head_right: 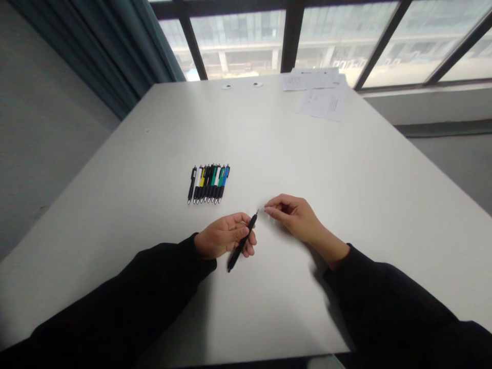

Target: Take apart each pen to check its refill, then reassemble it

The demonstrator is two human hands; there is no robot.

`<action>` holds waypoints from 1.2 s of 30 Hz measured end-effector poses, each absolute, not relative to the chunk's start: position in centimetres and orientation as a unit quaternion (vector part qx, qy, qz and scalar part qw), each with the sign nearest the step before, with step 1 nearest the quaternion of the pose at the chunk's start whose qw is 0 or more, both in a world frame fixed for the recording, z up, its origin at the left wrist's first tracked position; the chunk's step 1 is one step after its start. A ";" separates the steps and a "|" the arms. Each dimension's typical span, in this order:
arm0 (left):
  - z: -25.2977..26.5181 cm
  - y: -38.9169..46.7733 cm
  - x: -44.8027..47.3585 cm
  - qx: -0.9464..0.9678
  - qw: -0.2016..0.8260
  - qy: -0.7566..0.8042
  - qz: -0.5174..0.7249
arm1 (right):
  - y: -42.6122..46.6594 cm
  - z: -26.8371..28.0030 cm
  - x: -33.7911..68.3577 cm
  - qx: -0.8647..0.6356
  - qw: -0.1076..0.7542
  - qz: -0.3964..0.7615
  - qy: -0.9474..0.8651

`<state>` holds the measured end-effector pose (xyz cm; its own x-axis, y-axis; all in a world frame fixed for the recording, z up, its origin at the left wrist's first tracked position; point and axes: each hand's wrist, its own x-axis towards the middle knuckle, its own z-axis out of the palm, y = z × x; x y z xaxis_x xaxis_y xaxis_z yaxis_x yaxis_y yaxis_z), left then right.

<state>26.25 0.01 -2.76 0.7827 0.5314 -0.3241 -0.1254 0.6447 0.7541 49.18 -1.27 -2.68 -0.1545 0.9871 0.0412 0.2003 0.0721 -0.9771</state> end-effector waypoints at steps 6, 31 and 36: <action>-3.1 0.1 26.2 0.396 0.862 0.271 0.166 | -1.1 -2.7 49.4 -0.435 0.464 0.640 -0.431; -3.5 0.1 26.1 0.422 0.857 0.251 0.154 | -1.4 -1.7 49.1 -0.410 0.358 0.641 -0.541; -3.4 0.1 26.0 0.427 0.859 0.243 0.146 | -1.4 -1.6 49.1 -0.410 0.343 0.641 -0.551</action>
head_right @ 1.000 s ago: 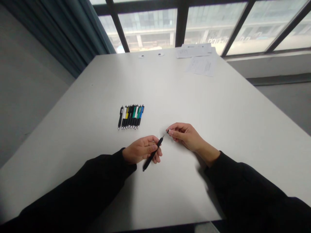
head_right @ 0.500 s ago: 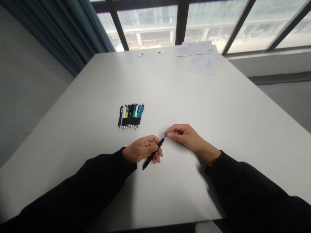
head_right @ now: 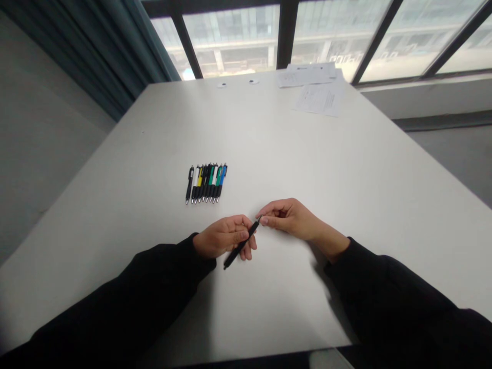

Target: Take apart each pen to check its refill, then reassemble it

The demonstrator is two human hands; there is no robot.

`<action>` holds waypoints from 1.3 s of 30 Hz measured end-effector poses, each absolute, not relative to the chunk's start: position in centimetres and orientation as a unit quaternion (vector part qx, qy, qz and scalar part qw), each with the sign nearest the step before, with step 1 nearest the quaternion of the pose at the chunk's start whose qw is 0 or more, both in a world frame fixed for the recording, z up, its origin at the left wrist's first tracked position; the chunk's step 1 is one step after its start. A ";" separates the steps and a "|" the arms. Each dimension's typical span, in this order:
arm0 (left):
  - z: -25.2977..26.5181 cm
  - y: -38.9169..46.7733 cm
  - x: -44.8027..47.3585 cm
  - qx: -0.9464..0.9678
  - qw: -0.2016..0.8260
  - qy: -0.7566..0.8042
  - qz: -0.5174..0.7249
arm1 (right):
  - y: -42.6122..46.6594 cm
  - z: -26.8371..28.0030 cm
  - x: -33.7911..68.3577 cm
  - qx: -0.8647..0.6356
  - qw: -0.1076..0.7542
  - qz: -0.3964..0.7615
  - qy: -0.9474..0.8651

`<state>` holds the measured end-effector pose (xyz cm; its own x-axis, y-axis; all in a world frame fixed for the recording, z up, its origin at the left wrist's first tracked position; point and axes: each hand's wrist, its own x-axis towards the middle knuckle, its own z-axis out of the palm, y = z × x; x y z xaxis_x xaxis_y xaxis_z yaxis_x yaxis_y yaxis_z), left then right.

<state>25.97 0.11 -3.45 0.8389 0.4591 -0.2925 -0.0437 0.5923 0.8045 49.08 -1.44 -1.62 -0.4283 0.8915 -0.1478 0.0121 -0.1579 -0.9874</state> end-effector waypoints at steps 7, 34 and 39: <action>-3.5 0.2 25.9 0.428 0.864 0.233 0.127 | -1.5 -2.2 49.5 -0.397 0.326 0.612 -0.601; -2.7 0.1 26.1 0.444 0.855 0.250 0.102 | -2.6 -0.9 49.0 -0.406 0.243 0.441 -0.763; -2.4 0.1 26.2 0.438 0.856 0.255 0.099 | -2.7 -0.8 49.0 -0.397 0.229 0.414 -0.786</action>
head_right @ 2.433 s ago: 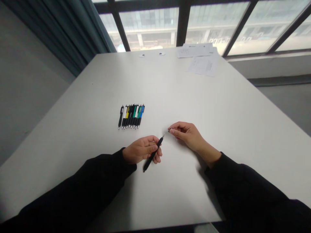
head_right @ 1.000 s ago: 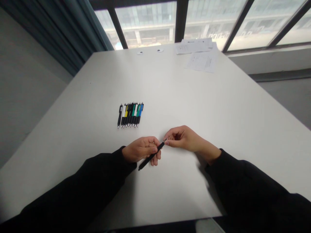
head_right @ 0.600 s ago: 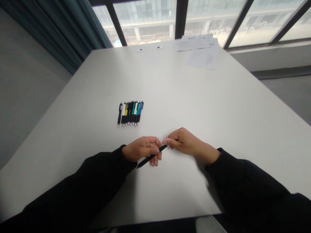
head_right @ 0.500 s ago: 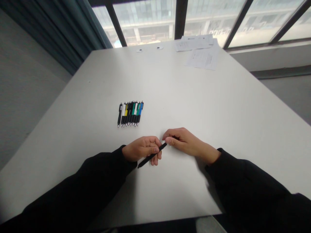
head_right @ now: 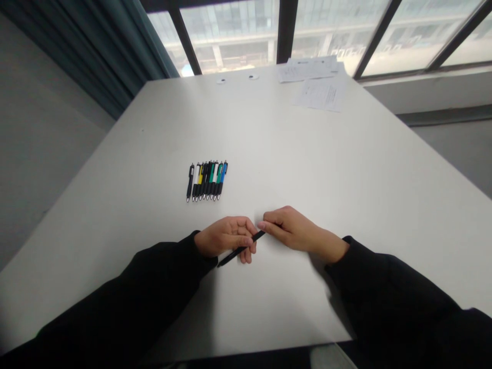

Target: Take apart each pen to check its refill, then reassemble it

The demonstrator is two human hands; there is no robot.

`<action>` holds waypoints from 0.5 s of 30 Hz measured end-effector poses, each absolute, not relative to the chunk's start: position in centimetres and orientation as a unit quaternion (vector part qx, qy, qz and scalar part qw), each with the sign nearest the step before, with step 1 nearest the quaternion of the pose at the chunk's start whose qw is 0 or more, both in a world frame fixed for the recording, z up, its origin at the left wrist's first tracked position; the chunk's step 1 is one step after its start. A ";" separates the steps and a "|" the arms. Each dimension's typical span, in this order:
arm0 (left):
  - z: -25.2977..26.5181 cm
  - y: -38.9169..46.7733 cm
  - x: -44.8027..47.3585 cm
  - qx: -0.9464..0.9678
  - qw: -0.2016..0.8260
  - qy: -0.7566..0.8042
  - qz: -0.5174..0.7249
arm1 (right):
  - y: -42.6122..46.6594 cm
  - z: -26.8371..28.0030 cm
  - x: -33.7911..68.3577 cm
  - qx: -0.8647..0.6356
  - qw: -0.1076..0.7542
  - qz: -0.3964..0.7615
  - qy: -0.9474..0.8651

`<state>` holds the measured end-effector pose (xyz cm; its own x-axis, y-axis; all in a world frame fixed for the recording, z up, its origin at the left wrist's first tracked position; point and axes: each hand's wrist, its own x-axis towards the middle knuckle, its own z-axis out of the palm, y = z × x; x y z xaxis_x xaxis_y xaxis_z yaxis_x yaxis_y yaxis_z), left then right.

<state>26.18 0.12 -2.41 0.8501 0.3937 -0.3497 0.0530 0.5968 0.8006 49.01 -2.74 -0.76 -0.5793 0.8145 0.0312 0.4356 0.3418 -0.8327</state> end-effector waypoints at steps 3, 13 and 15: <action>-2.3 0.0 26.2 0.437 0.853 0.267 0.101 | -2.8 -0.8 49.1 -0.385 0.236 0.445 -0.774; -2.6 -0.2 26.4 0.434 0.844 0.292 0.117 | -2.8 -0.8 48.3 -0.417 0.202 0.465 -0.755; -2.5 -0.3 26.5 0.429 0.843 0.302 0.120 | -2.9 -0.9 48.4 -0.416 0.207 0.478 -0.745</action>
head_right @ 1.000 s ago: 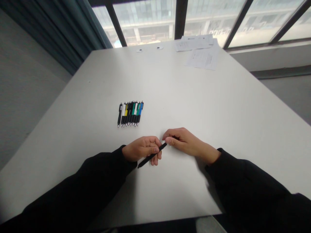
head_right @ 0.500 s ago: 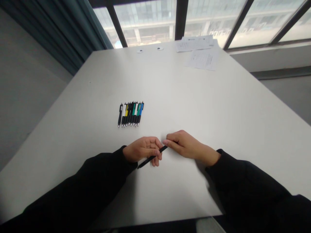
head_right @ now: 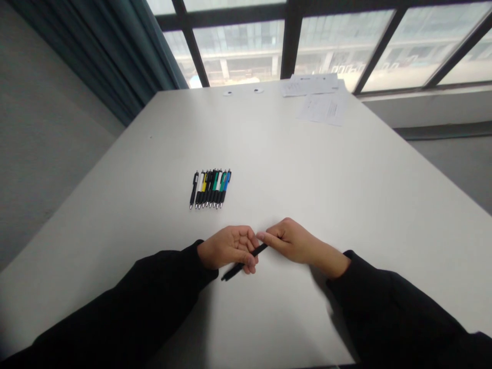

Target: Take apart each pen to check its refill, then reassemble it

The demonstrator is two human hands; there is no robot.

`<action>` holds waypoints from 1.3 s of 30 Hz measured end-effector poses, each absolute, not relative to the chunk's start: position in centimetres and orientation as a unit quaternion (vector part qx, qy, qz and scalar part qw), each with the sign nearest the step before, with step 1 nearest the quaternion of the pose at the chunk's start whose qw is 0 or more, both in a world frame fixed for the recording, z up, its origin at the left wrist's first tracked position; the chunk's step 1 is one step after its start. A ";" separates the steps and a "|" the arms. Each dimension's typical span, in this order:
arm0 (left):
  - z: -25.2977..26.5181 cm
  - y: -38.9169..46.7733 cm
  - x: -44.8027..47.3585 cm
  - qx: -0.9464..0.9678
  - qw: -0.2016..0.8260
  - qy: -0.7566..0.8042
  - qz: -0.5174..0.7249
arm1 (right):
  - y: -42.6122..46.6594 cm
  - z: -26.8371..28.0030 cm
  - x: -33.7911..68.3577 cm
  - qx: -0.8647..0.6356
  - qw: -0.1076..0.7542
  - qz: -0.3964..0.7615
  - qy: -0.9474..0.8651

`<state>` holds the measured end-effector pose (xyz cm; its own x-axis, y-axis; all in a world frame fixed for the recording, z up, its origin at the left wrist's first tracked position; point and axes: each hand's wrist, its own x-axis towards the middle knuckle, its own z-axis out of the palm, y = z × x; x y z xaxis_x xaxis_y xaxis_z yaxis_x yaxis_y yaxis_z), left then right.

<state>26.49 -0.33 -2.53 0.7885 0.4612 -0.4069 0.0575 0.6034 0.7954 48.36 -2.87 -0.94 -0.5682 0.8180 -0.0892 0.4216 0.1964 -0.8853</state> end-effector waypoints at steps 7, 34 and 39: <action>-2.6 -0.4 26.6 0.420 0.847 0.298 0.132 | -3.1 -0.4 48.5 -0.404 0.245 0.452 -0.756; -2.7 0.4 26.7 0.316 0.863 0.264 0.293 | -5.9 -2.0 45.3 -0.282 0.183 0.094 -0.937; -2.5 0.4 26.7 0.322 0.861 0.273 0.284 | -6.0 -1.8 45.0 -0.262 0.196 0.070 -0.942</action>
<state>26.73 0.38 -2.48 0.6899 0.6645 -0.2872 -0.3135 0.6319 0.7088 45.05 -6.00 -1.75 -0.7858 0.5211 0.3332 0.4665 0.8530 -0.2339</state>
